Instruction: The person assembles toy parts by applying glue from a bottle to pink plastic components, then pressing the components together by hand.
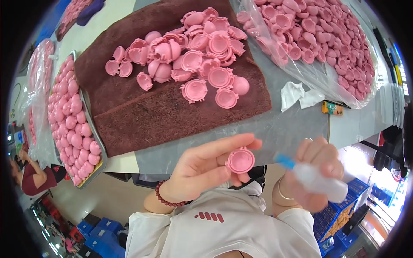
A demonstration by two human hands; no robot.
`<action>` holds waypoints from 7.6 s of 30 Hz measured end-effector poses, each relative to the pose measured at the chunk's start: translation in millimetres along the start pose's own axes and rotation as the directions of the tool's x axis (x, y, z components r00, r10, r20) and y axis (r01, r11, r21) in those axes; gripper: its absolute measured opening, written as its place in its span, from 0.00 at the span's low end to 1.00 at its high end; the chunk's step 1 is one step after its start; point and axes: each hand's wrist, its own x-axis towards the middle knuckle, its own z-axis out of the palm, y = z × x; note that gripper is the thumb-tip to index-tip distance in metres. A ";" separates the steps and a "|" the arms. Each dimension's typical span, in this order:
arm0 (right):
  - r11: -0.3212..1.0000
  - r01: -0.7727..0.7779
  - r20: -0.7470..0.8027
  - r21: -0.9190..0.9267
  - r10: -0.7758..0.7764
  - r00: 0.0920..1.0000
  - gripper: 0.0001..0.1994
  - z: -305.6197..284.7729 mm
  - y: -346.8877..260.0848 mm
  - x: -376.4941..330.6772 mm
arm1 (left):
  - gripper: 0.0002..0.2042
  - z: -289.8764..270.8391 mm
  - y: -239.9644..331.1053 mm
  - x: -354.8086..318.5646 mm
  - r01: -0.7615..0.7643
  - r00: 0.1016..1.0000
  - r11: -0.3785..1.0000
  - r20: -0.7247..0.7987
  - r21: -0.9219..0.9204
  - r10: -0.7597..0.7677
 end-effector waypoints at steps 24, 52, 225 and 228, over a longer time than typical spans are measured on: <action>0.937 -0.016 -0.072 -0.348 -0.010 0.997 0.27 27.3 -9.7 -4.1 | 0.22 -9.2 -10.9 -5.8 -0.177 0.984 0.979 0.032 0.099 0.175; 0.964 0.026 0.026 -0.265 -0.020 0.999 0.29 12.6 -4.3 -9.9 | 0.18 -14.2 -5.6 -0.7 -0.471 0.826 0.442 0.205 0.763 0.525; 0.811 -0.585 -0.274 0.028 0.569 0.775 0.27 32.8 -6.3 -8.3 | 0.11 -17.9 -8.2 -0.7 -0.053 0.952 0.827 0.221 -0.559 0.210; 0.853 -0.506 -0.239 0.130 0.522 0.819 0.24 31.5 -4.0 -7.3 | 0.11 -11.0 -25.1 6.9 -0.018 0.981 0.842 0.152 -0.539 0.118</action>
